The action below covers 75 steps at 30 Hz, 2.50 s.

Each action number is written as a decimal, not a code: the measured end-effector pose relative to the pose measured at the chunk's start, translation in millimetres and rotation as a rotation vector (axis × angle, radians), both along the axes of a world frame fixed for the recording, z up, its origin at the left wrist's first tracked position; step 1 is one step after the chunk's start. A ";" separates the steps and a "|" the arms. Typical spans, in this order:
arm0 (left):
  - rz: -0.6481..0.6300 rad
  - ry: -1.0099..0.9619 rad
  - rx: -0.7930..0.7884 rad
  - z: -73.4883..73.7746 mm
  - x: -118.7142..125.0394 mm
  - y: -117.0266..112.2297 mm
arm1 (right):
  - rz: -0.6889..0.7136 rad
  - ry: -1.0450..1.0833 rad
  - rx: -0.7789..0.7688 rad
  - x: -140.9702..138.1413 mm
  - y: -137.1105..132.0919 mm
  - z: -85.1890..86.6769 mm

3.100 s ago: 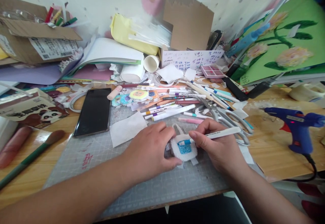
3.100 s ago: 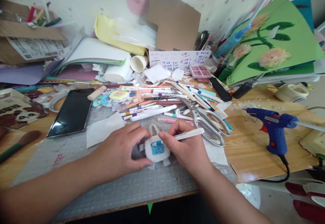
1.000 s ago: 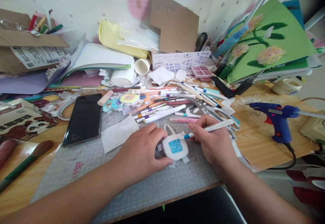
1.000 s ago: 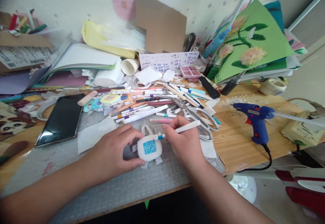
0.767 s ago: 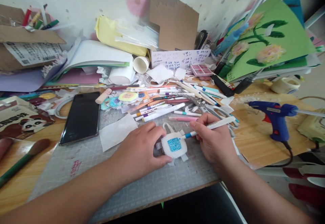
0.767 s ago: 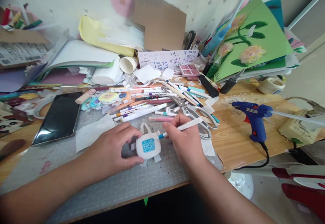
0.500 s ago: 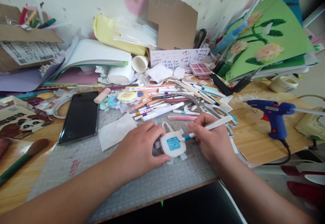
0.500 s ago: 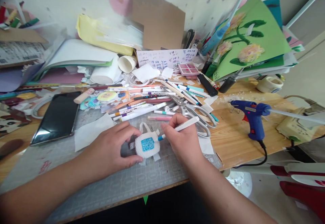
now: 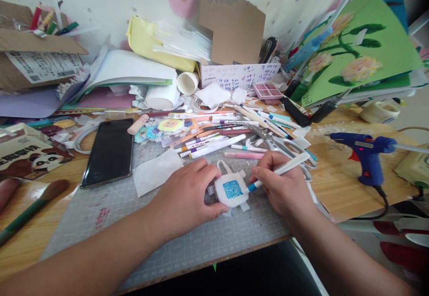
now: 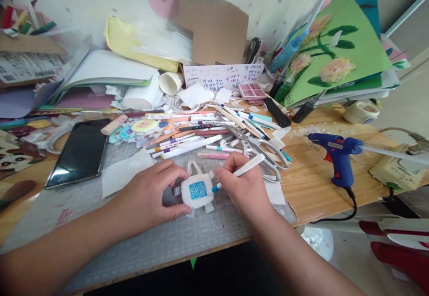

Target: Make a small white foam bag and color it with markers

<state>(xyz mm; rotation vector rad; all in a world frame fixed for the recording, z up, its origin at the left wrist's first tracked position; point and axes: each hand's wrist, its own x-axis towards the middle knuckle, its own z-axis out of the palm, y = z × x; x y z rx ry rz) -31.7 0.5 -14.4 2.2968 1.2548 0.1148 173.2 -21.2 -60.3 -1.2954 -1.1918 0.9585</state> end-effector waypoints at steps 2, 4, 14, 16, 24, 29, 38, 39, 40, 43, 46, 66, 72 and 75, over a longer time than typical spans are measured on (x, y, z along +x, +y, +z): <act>0.004 0.009 0.001 -0.4 -0.1 0.2 | -0.003 -0.001 -0.005 0.0 -0.1 -0.4; 0.000 0.012 -0.001 -0.4 -0.1 0.3 | -0.007 0.022 -0.022 -0.8 0.4 -0.2; -0.006 -0.006 0.032 -3.3 -1.7 -0.4 | -0.028 0.048 -0.032 -2.3 1.0 1.0; -0.008 0.000 0.030 -3.2 -1.7 -0.5 | -0.011 0.053 -0.032 -1.7 0.4 0.5; -0.006 0.009 0.016 -0.5 -1.0 -0.5 | -0.003 0.058 -0.022 -1.3 0.7 0.3; -0.006 0.009 0.016 -1.0 -0.9 -0.2 | -0.043 0.121 0.004 -4.4 2.5 3.0; 0.004 0.016 0.000 0.6 0.6 -0.5 | 0.020 -0.182 0.027 -11.0 3.1 11.6; 0.003 0.018 -0.004 0.9 0.7 -0.6 | 0.030 -0.194 0.025 -11.8 3.1 12.5; 0.003 0.020 -0.005 1.3 0.7 -0.6 | 0.041 -0.204 0.019 -12.7 3.0 13.4; 0.003 0.023 -0.003 2.3 0.8 -0.8 | 0.071 -0.222 -0.001 -14.9 2.1 16.6; 0.001 0.024 -0.003 2.6 0.6 -0.7 | 0.062 -0.234 -0.015 -14.5 1.5 16.9; 0.012 -0.010 0.000 -2.7 -1.0 -0.8 | 0.066 -0.112 0.018 -6.5 0.7 4.6; 0.015 -0.010 0.005 -2.4 -1.0 -0.6 | 0.080 -0.153 0.023 -9.0 0.8 8.8; 0.015 -0.007 -0.001 -1.8 -0.3 -0.3 | 0.097 -0.166 0.021 -10.7 0.3 11.1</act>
